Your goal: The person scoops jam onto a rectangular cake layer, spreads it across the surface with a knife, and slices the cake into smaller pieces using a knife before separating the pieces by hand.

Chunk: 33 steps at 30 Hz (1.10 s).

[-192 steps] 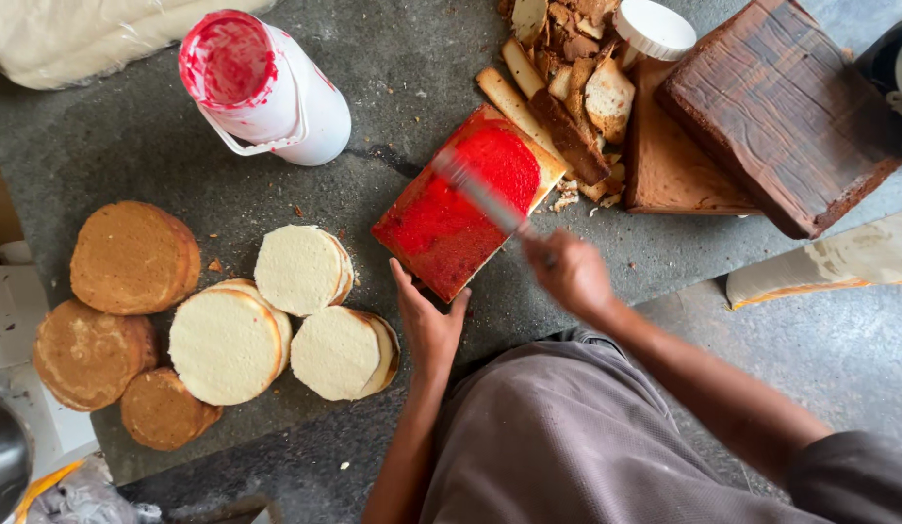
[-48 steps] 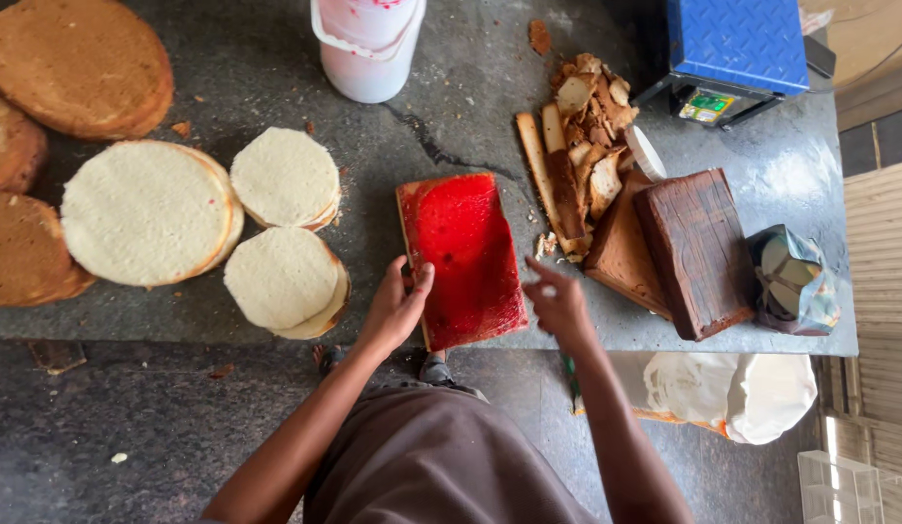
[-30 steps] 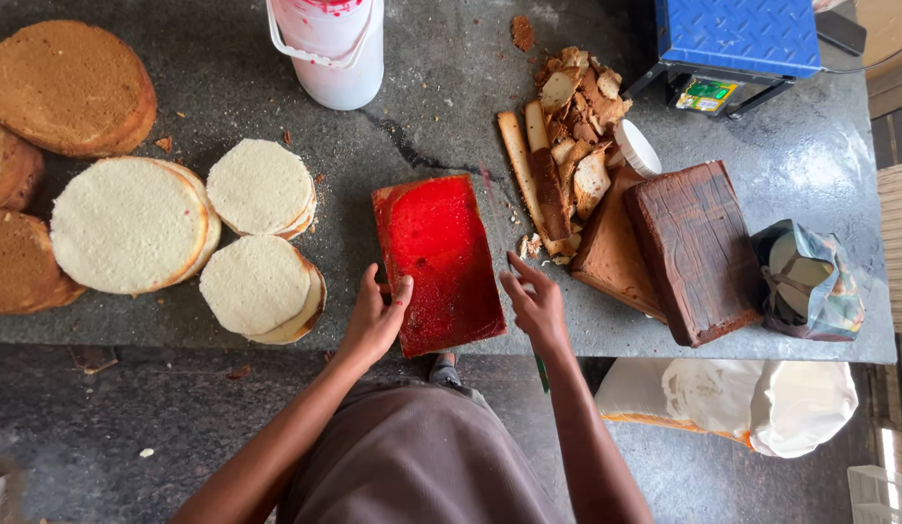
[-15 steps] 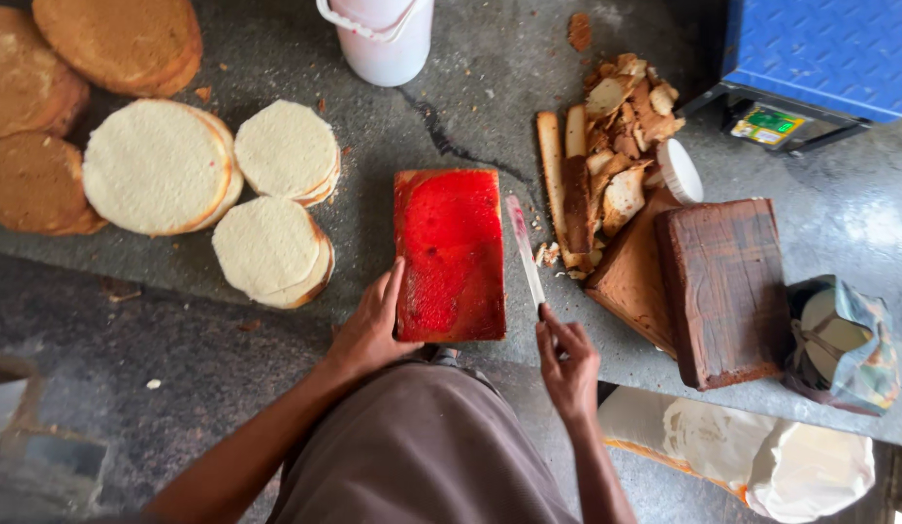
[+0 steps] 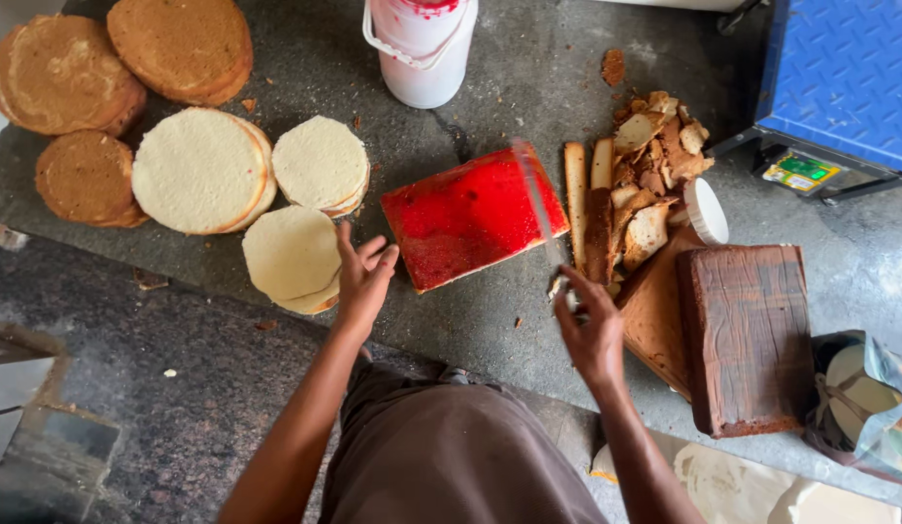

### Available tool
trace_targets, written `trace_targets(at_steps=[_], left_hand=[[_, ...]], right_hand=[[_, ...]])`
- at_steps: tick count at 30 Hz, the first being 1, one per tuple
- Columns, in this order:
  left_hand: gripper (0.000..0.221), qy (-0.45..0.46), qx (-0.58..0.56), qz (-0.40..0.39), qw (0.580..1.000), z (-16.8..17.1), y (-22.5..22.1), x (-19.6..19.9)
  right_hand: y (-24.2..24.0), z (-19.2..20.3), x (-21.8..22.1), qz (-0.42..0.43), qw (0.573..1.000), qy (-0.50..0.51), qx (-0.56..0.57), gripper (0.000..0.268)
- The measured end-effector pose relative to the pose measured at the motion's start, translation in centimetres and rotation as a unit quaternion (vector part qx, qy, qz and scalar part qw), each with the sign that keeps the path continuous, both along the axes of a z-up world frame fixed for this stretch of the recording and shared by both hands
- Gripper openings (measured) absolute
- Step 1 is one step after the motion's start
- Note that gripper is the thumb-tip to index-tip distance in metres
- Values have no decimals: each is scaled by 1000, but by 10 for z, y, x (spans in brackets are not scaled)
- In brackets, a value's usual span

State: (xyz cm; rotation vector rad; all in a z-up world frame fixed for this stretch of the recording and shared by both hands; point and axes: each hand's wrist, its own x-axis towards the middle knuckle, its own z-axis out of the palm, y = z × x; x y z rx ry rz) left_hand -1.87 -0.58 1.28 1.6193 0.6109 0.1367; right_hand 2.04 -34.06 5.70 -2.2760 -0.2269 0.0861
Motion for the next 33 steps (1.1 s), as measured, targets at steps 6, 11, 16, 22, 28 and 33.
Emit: trace_targets(at_steps=[6,11,16,22,28,33], left_hand=[[98,-17,-93,25,995,-8,-6,4],[88,-74,-47,19,996,-12,1,-5],[82,-90,-106,60,988,-16,12,-18],[73,-118,-134,61,982,-9,37,-36],[72,-92,-139,16,986,13,54,-43],[85,1,-175,-17,984,7,25,-22]], right_hand=[[8,-12,35,-36,983,-119,-132,32],[33,-17,35,-6,969,-173,-174,32],[95,-10,-12,6,985,-92,-143,27],[172,-5,-69,68,985,-101,-124,32],[122,-7,-50,106,981,-153,-45,14],[41,-10,29,-24,984,-121,-131,27]])
